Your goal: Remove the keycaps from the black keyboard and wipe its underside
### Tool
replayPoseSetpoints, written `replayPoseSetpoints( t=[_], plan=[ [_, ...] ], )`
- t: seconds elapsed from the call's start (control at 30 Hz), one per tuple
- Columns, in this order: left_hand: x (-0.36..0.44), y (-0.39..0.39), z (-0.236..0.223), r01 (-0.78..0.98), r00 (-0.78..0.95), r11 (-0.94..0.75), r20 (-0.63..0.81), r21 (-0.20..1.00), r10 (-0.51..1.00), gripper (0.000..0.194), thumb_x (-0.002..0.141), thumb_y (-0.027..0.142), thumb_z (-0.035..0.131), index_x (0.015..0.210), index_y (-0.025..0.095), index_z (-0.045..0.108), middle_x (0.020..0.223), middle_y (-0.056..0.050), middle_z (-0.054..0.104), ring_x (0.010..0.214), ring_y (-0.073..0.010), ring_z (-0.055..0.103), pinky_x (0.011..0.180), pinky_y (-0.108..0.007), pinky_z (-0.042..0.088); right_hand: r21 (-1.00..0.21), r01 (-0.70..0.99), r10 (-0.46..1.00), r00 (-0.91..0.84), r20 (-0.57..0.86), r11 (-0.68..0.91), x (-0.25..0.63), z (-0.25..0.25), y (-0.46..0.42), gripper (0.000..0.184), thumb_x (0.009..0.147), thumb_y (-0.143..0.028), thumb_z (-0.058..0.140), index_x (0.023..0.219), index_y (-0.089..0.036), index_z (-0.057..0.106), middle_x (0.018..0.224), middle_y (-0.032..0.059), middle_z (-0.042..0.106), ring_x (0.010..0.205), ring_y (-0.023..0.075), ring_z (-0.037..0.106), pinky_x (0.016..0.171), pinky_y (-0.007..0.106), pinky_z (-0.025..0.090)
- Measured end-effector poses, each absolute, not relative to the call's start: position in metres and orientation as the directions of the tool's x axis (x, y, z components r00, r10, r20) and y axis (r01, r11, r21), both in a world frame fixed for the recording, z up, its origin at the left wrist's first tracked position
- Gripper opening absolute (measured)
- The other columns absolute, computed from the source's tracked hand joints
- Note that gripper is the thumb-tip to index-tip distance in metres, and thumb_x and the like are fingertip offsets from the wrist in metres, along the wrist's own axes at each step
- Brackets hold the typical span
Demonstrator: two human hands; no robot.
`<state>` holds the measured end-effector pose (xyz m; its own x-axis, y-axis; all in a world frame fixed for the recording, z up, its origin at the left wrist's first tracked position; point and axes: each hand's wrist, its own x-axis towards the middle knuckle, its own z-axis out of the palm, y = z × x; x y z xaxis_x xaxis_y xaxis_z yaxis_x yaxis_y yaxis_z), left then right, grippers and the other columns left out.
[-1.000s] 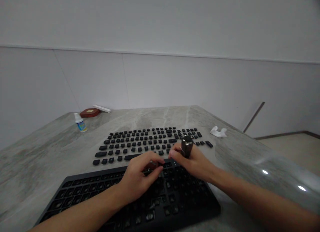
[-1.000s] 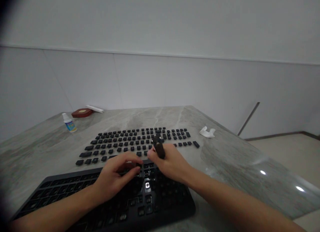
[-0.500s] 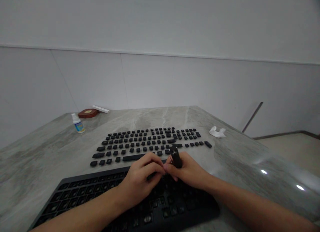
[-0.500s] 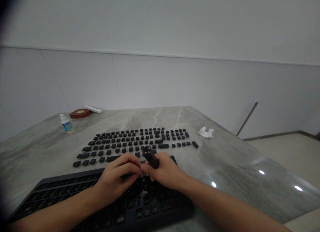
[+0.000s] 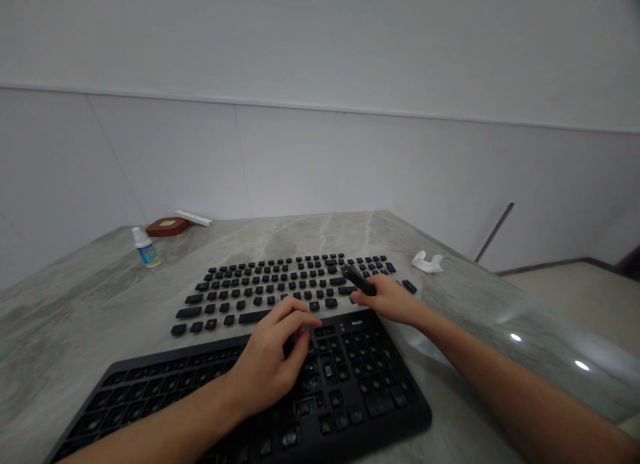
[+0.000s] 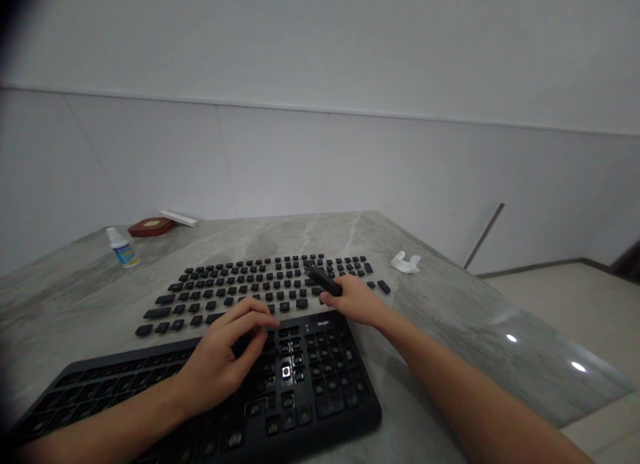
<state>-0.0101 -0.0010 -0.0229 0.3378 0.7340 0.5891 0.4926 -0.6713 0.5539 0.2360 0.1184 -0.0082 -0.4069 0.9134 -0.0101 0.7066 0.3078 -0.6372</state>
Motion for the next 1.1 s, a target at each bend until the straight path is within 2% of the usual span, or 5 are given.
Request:
replayPoseSetpoints(
  t=[0.3,0.5,0.73,0.9,1.1],
  plan=[
    [-0.011,-0.002,-0.025,0.496,0.352,-0.665,0.571,0.558,0.742,0.026,0.094,0.006,0.043,0.105,0.019,0.063,0.104,-0.007,0.057,0.092,-0.0189,0.060,0.081,-0.033,0.050,-0.548,0.785,0.911,-0.402,-0.093,0.290,0.234,-0.026,0.135,0.021,0.080,-0.029,0.060,0.064,-0.016,0.064,0.062,0.0033,0.061,0.061,0.0178,0.056,0.056,0.029,0.034],
    [-0.010,0.000,-0.025,0.494,0.368,-0.668,0.562,0.557,0.740,0.028,0.093,0.004,0.043,0.105,0.019,0.063,0.104,-0.008,0.058,0.093,-0.0196,0.059,0.081,-0.034,0.051,-0.489,0.822,0.914,-0.390,-0.110,0.292,0.230,-0.026,0.137,0.024,0.080,-0.032,0.063,0.062,-0.016,0.064,0.061,0.0035,0.060,0.059,0.0174,0.054,0.055,0.028,0.033],
    [-0.010,0.000,-0.025,0.496,0.386,-0.674,0.556,0.548,0.736,0.027,0.093,0.004,0.043,0.102,0.018,0.064,0.102,-0.008,0.057,0.090,-0.0190,0.059,0.079,-0.034,0.050,-0.468,0.821,0.913,-0.402,-0.067,0.327,0.227,-0.026,0.134,0.026,0.083,-0.033,0.061,0.062,-0.017,0.064,0.058,0.0018,0.056,0.057,0.0163,0.050,0.055,0.028,0.030],
    [-0.011,-0.001,-0.023,0.487,0.412,-0.692,0.558,0.533,0.720,0.027,0.092,0.004,0.043,0.100,0.017,0.064,0.101,-0.008,0.058,0.090,-0.0194,0.058,0.078,-0.034,0.051,-0.485,0.805,0.916,-0.401,-0.019,0.342,0.225,-0.028,0.132,0.025,0.082,-0.032,0.062,0.061,-0.018,0.064,0.057,0.0017,0.056,0.056,0.0166,0.051,0.055,0.028,0.030],
    [-0.009,-0.004,-0.020,0.440,0.495,-0.729,0.536,0.524,0.684,0.027,0.090,0.003,0.043,0.096,0.016,0.066,0.095,-0.008,0.060,0.084,-0.0184,0.059,0.073,-0.032,0.051,-0.594,0.737,0.936,-0.343,0.080,0.321,0.228,-0.027,0.132,0.031,0.083,-0.035,0.061,0.058,-0.017,0.061,0.054,0.0030,0.055,0.056,0.0177,0.052,0.056,0.029,0.033]
  ],
)
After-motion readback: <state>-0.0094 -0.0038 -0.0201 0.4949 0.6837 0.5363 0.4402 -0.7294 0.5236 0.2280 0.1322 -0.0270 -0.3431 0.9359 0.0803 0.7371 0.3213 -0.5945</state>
